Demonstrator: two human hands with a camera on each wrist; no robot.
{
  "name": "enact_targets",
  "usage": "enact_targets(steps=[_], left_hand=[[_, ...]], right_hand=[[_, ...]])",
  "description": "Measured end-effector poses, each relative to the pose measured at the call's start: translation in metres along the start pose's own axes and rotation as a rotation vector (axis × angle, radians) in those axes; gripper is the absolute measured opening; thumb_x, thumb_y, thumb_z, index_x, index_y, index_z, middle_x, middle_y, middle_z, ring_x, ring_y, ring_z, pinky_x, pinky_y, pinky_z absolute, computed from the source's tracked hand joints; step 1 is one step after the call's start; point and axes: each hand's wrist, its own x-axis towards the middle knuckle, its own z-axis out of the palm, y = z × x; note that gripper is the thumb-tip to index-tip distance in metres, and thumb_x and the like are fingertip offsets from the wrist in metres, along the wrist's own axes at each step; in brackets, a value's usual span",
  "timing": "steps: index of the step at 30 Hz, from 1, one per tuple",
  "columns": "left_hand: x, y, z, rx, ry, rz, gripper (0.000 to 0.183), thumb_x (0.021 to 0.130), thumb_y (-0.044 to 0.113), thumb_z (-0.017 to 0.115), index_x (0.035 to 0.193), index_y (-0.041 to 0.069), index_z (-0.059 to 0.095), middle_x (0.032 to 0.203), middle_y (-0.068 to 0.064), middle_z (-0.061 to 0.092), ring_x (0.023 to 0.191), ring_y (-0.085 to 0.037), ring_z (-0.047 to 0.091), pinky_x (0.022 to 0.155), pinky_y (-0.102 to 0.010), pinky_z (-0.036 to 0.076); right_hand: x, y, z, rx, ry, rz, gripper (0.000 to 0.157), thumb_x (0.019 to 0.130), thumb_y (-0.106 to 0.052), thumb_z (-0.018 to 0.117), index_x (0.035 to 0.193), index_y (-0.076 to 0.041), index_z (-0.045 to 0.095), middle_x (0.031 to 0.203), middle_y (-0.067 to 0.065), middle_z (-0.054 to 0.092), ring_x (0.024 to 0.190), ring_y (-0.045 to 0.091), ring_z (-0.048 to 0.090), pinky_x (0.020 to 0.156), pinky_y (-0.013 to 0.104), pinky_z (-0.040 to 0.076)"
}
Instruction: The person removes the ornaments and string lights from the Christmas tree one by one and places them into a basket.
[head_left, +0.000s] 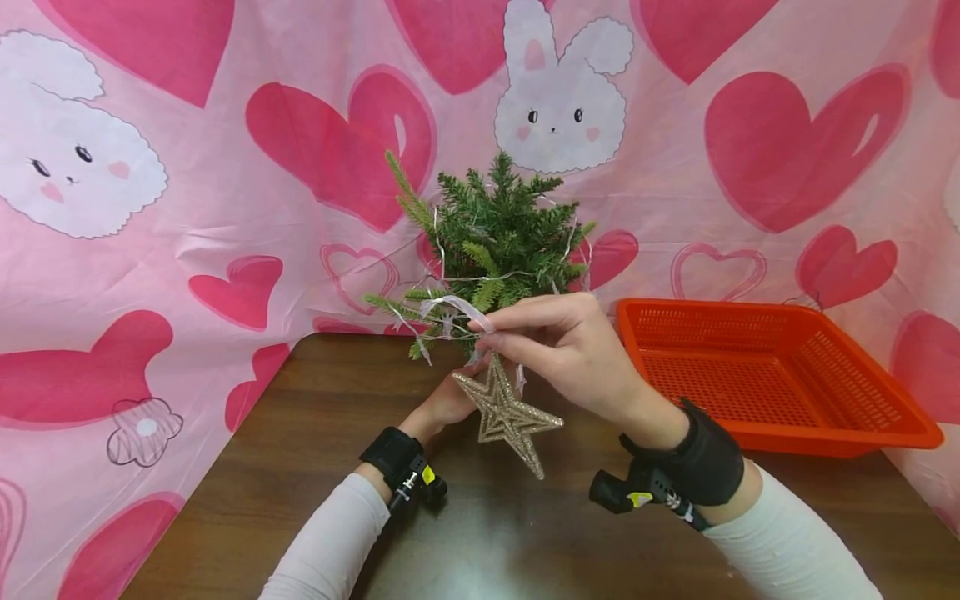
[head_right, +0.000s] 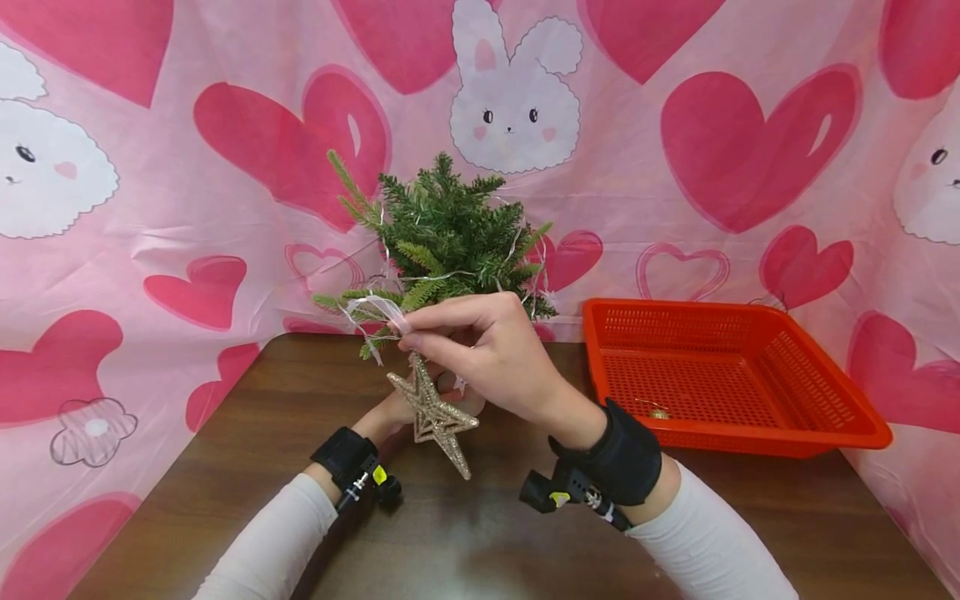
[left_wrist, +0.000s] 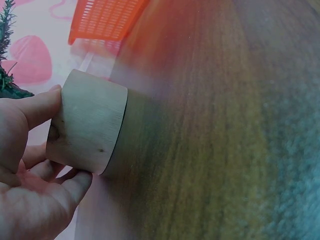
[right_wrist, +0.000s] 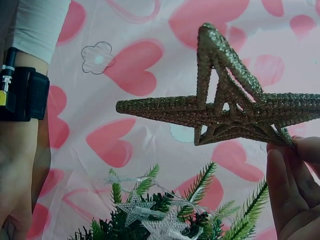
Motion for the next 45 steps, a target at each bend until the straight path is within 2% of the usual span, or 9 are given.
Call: enact_targets(steps=[5,11,15,18,23,27,32,38,45], left_hand=[[-0.001,0.001,0.001,0.041,0.033,-0.028,0.052,0.085,0.016,0.068,0.134,0.015,0.052,0.135,-0.004,0.054,0.125,-0.019,0.047,0.098,-0.032,0.039],[-0.001,0.000,0.001,0.092,0.055,0.000,0.054,0.083,0.012,0.069,0.134,0.011,0.051,0.134,-0.009,0.055,0.124,-0.023,0.048,0.099,-0.039,0.039],[-0.001,0.000,0.002,0.111,0.061,-0.034,0.058,0.080,0.009,0.070,0.134,0.006,0.050,0.136,-0.012,0.052,0.126,-0.026,0.046,0.101,-0.043,0.038],[-0.001,0.001,0.002,0.116,0.057,-0.054,0.061,0.078,0.009,0.072,0.135,0.005,0.049,0.136,-0.011,0.052,0.127,-0.026,0.045,0.101,-0.042,0.037],[0.000,0.000,0.002,0.135,0.058,-0.043,0.062,0.079,0.009,0.071,0.135,0.003,0.047,0.135,-0.013,0.052,0.126,-0.026,0.045,0.100,-0.040,0.037],[0.000,-0.001,0.001,0.136,0.060,-0.049,0.062,0.080,0.011,0.072,0.136,0.003,0.046,0.136,-0.013,0.052,0.127,-0.026,0.044,0.102,-0.043,0.036],[-0.001,-0.002,0.002,0.140,0.079,-0.040,0.060,0.082,0.016,0.072,0.135,0.003,0.047,0.137,-0.015,0.050,0.128,-0.028,0.043,0.104,-0.044,0.034],[-0.002,-0.002,0.002,0.125,0.076,-0.058,0.061,0.081,0.021,0.073,0.134,0.004,0.048,0.136,-0.013,0.051,0.128,-0.025,0.044,0.105,-0.042,0.034],[-0.004,0.000,0.001,0.114,0.054,-0.064,0.059,0.084,0.020,0.071,0.135,0.004,0.047,0.139,-0.012,0.049,0.132,-0.026,0.040,0.108,-0.044,0.030]], right_hand=[[-0.002,0.000,-0.004,-0.051,0.016,-0.020,0.018,0.082,0.001,0.067,0.100,-0.003,0.072,0.088,0.003,0.072,0.069,0.016,0.065,0.055,0.032,0.052],[-0.006,0.002,-0.008,-0.036,0.012,-0.019,0.019,0.081,0.003,0.068,0.099,0.000,0.072,0.091,0.008,0.072,0.078,0.018,0.069,0.058,0.033,0.053],[-0.010,0.005,-0.011,-0.044,0.017,-0.025,0.019,0.081,0.004,0.068,0.098,-0.002,0.073,0.090,0.010,0.072,0.072,0.016,0.068,0.048,0.025,0.046],[-0.013,0.008,-0.015,-0.045,0.024,-0.046,0.020,0.080,0.005,0.067,0.098,-0.003,0.073,0.087,0.008,0.072,0.065,0.014,0.063,0.042,0.025,0.038],[-0.019,0.011,-0.019,-0.046,0.029,-0.036,0.020,0.081,0.005,0.066,0.098,-0.005,0.073,0.081,0.004,0.071,0.055,0.012,0.055,0.040,0.025,0.039],[-0.024,0.012,-0.022,-0.072,0.030,-0.013,0.019,0.082,0.004,0.066,0.097,-0.005,0.073,0.079,0.004,0.070,0.051,0.010,0.051,0.039,0.025,0.039],[-0.032,0.012,-0.028,-0.095,0.024,0.037,0.016,0.082,0.003,0.066,0.095,-0.004,0.073,0.079,0.003,0.070,0.056,0.011,0.056,0.042,0.027,0.044],[-0.042,0.015,-0.037,-0.095,0.032,0.071,0.019,0.083,0.003,0.065,0.096,-0.008,0.072,0.083,0.005,0.071,0.062,0.018,0.061,0.053,0.029,0.052],[-0.054,0.018,-0.053,-0.104,0.074,0.173,0.017,0.085,0.001,0.064,0.097,-0.008,0.072,0.088,0.010,0.070,0.074,0.022,0.066,0.061,0.036,0.055]])
